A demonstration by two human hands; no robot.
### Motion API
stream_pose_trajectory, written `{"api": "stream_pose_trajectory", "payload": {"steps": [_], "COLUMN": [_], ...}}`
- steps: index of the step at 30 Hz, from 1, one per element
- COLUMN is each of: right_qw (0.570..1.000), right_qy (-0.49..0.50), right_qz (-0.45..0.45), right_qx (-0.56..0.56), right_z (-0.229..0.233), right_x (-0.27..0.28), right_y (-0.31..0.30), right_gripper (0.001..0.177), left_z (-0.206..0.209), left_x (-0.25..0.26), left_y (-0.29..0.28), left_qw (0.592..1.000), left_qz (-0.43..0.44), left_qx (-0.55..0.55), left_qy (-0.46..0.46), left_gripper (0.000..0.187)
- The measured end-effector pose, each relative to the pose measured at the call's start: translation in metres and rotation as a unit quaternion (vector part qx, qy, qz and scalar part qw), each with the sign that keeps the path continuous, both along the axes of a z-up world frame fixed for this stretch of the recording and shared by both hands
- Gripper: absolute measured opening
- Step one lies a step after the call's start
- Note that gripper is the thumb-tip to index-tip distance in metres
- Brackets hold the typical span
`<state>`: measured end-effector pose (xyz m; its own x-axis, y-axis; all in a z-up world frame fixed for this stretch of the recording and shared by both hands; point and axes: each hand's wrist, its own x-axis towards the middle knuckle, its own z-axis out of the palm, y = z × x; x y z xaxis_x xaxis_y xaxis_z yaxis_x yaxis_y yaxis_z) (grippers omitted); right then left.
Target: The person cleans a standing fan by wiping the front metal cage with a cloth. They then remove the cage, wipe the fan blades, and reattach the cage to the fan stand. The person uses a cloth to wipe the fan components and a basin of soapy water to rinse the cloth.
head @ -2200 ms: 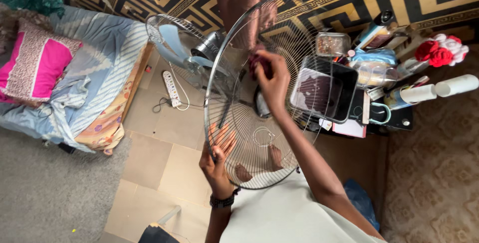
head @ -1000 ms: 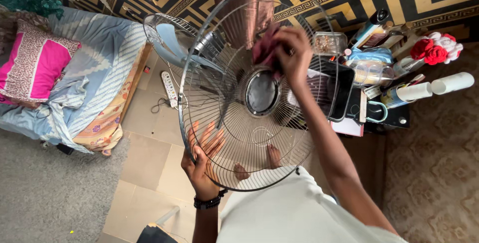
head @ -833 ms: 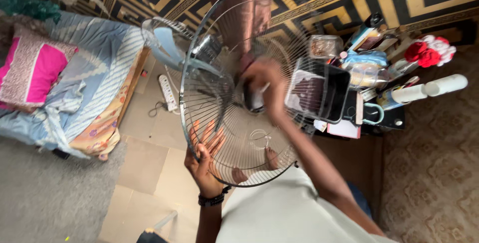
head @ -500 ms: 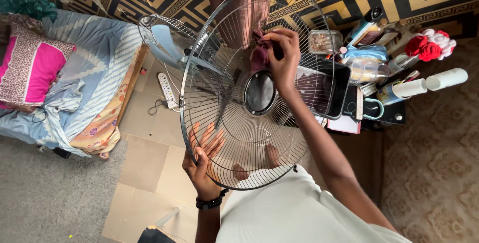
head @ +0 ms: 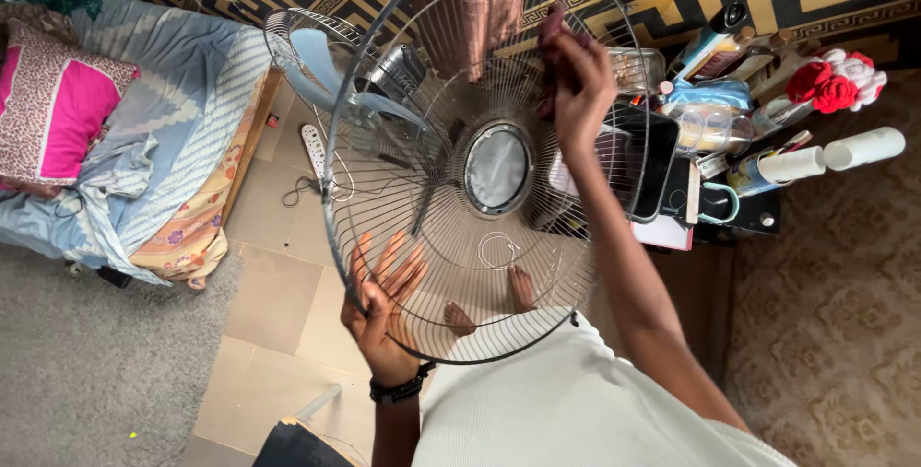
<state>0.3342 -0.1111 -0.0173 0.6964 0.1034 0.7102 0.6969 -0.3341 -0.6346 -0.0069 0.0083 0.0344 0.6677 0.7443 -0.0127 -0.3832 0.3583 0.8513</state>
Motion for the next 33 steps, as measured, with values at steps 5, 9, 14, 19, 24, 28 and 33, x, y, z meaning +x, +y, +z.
{"api": "stream_pose_trajectory", "payload": {"steps": [5,9,14,19,24,28,33], "right_qw": [0.980,0.998,0.971,0.995,0.981,0.991,0.990], "right_qy": [-0.067,-0.031,-0.024,0.051,-0.010,0.016,0.029], "right_qz": [0.108,0.032,0.188,0.028,0.130,-0.045,0.067], "right_qx": [-0.154,-0.045,-0.149,-0.084,-0.146,-0.128,-0.119], "right_z": [-0.028,-0.026,-0.034,-0.032,-0.063,-0.053,-0.067], "right_x": [-0.044,0.017,-0.047,0.002,-0.027,0.007,-0.040], "right_y": [0.008,-0.008,-0.006,-0.023,-0.029,-0.039,-0.018], "right_gripper": [0.031,0.029,0.036,0.041,0.034,0.031,0.040], "left_z": [0.005,-0.002,-0.010,0.001,0.008,0.008,0.003], "left_x": [0.007,-0.008,0.000,-0.004,0.006,0.003,0.012], "left_y": [0.007,0.015,0.023,0.019,0.024,0.021,0.024], "left_qw": [1.000,0.998,1.000,0.999,0.999,0.999,0.999], "left_qz": [0.002,-0.003,-0.010,-0.001,-0.002,-0.005,0.011], "left_qx": [0.010,0.000,-0.026,-0.017,-0.010,-0.016,-0.012], "left_qy": [0.028,0.063,0.004,0.035,0.038,0.035,0.047], "left_gripper": [0.062,0.063,0.066,0.064,0.064,0.064,0.064]}}
